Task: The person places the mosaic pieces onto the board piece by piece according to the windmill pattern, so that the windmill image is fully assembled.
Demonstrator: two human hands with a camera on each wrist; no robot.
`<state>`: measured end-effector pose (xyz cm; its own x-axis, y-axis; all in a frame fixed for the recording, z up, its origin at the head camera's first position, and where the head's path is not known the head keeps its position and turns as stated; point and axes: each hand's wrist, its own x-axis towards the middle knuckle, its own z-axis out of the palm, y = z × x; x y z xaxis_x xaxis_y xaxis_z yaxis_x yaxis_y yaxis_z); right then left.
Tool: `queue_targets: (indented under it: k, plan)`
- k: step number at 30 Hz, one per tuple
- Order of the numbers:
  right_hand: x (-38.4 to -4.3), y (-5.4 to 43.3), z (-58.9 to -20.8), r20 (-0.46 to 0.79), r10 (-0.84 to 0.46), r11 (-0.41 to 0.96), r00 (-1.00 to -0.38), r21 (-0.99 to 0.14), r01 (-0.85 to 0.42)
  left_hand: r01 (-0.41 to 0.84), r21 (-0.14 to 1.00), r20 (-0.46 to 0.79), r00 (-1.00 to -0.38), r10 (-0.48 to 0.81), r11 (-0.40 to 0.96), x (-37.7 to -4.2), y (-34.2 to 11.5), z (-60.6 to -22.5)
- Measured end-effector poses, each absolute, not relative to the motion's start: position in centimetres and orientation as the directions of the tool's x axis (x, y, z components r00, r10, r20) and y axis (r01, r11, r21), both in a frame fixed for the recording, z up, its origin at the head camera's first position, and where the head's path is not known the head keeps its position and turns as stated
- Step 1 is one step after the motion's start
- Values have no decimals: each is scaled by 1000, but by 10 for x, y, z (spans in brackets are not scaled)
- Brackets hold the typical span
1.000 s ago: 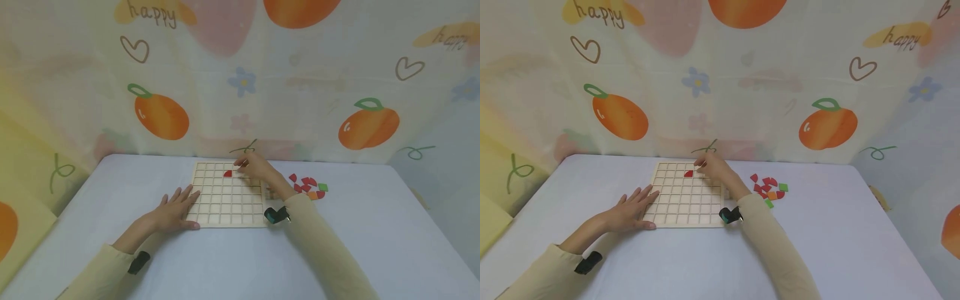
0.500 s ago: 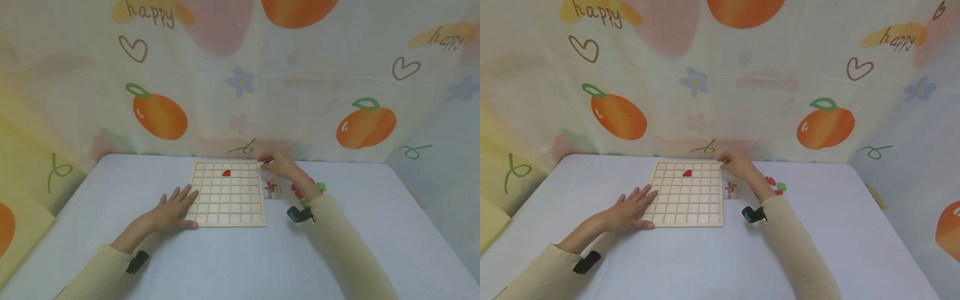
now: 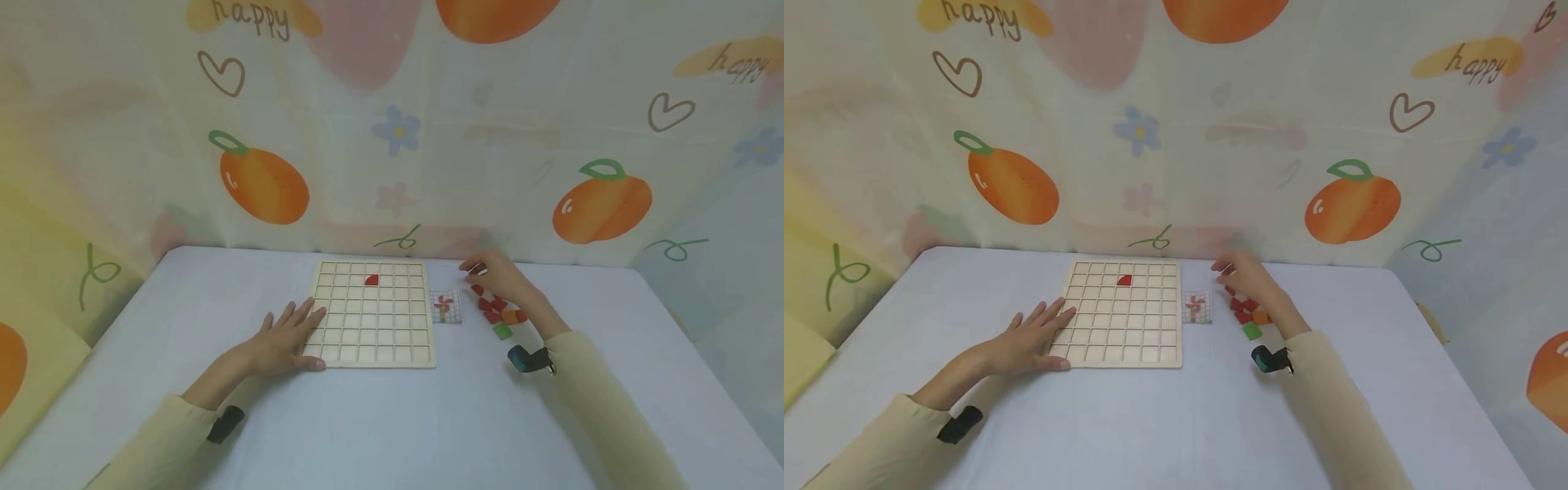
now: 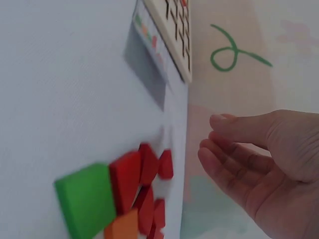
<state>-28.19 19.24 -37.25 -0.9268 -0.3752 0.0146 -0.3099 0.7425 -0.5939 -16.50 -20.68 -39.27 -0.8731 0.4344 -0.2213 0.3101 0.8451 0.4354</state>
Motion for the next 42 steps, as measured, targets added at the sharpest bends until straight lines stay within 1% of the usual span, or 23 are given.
queue_targets:
  k: [5, 11, 18, 27, 34, 39, 42]
  plan:
    - [-277, 215, -378, -28, -335, 777, -942, -574, -259, 305, 436, -227, -873, 431, 847, -166, -206, -393]
    - [-274, 237, -382, -42, -295, 803, -955, -552, -224, 306, 448, -224, -871, 437, 840, -165, -207, -394]
    - [-271, 248, -385, -55, -273, 807, -960, -556, -198, 312, 458, -217, -869, 444, 833, -166, -209, -399]
    - [-262, 254, -390, -68, -284, 797, -957, -572, -196, 303, 444, -219, -876, 430, 843, -165, -207, -395]
    - [-255, 249, -392, -60, -305, 797, -951, -562, -220, 298, 443, -215, -880, 423, 846, -166, -208, -398]
    - [-253, 250, -394, -41, -367, 801, -929, -522, -293, 296, 449, -215, -880, 423, 843, -168, -209, -401]
    - [-253, 252, -394, -58, -397, 807, -916, -497, -318, 300, 448, -212, -880, 426, 842, -169, -209, -401]
